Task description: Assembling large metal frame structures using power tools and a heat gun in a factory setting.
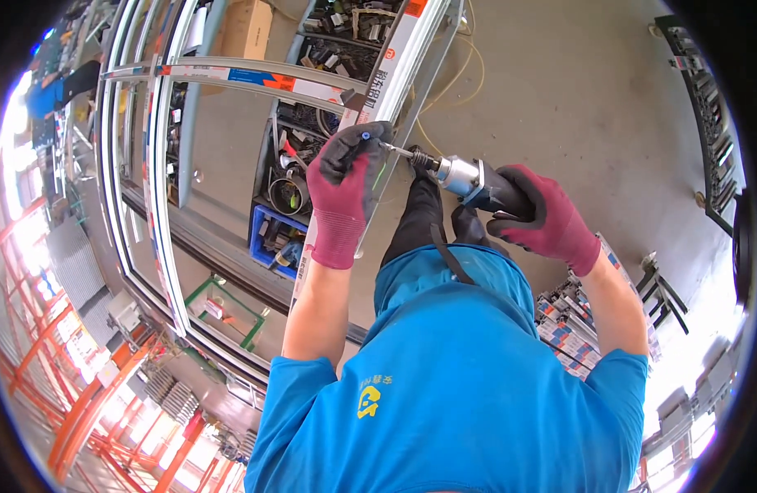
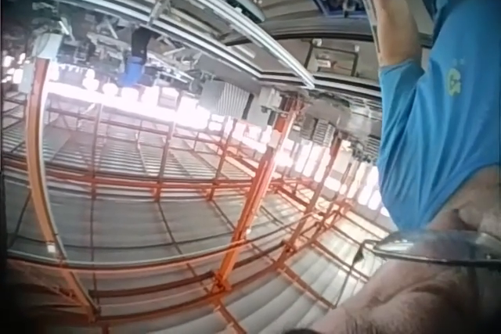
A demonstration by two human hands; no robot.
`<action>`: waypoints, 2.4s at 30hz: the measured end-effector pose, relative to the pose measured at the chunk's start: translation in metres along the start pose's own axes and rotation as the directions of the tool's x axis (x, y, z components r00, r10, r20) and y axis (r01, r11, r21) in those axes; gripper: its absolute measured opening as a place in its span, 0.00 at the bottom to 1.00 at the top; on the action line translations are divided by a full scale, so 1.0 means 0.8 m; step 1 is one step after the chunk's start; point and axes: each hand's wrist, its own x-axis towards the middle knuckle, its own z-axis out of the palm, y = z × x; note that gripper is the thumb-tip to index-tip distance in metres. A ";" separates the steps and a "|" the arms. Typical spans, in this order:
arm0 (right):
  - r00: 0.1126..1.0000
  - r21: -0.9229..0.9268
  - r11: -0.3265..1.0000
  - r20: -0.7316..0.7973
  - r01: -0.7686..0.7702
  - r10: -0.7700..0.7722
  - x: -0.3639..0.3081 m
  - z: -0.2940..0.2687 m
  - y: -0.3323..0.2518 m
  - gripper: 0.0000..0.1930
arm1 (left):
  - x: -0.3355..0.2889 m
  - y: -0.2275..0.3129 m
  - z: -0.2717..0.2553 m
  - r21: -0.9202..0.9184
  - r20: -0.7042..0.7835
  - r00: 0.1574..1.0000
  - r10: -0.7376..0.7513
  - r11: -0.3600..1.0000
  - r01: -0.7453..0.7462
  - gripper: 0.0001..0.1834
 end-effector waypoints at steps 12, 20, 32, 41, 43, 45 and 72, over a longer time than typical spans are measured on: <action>0.999 -0.014 0.999 -0.034 0.030 -0.031 -0.030 -0.005 0.007 0.34 | -0.014 0.011 0.015 0.570 0.225 0.903 0.366 0.702 -0.427 0.16; 0.999 -0.253 0.967 -0.054 -0.013 -0.001 -0.034 -0.018 0.009 0.36 | -0.007 0.004 0.006 0.759 0.388 0.877 0.285 0.440 -0.479 0.18; 0.981 -0.370 0.925 -0.193 -0.083 0.011 -0.023 0.007 0.052 0.35 | 0.009 -0.092 0.038 0.796 0.477 0.841 0.257 0.280 -0.537 0.22; 0.980 -0.382 0.914 -0.188 -0.135 0.066 0.014 0.017 0.079 0.33 | 0.028 -0.115 0.042 0.834 0.414 0.879 0.235 0.288 -0.470 0.19; 0.980 -0.393 0.911 -0.190 -0.128 0.056 0.019 0.017 0.080 0.33 | 0.031 -0.116 0.040 0.843 0.398 0.891 0.219 0.297 -0.449 0.18; 0.982 -0.388 0.915 -0.182 -0.111 0.042 0.023 0.016 0.079 0.33 | 0.034 -0.120 0.034 0.845 0.408 0.896 0.173 0.300 -0.443 0.21; 0.979 -0.594 0.795 -0.204 -0.128 0.006 0.063 0.021 0.086 0.33 | 0.117 -0.071 -0.075 -0.074 -0.119 0.919 -0.375 0.927 0.369 0.30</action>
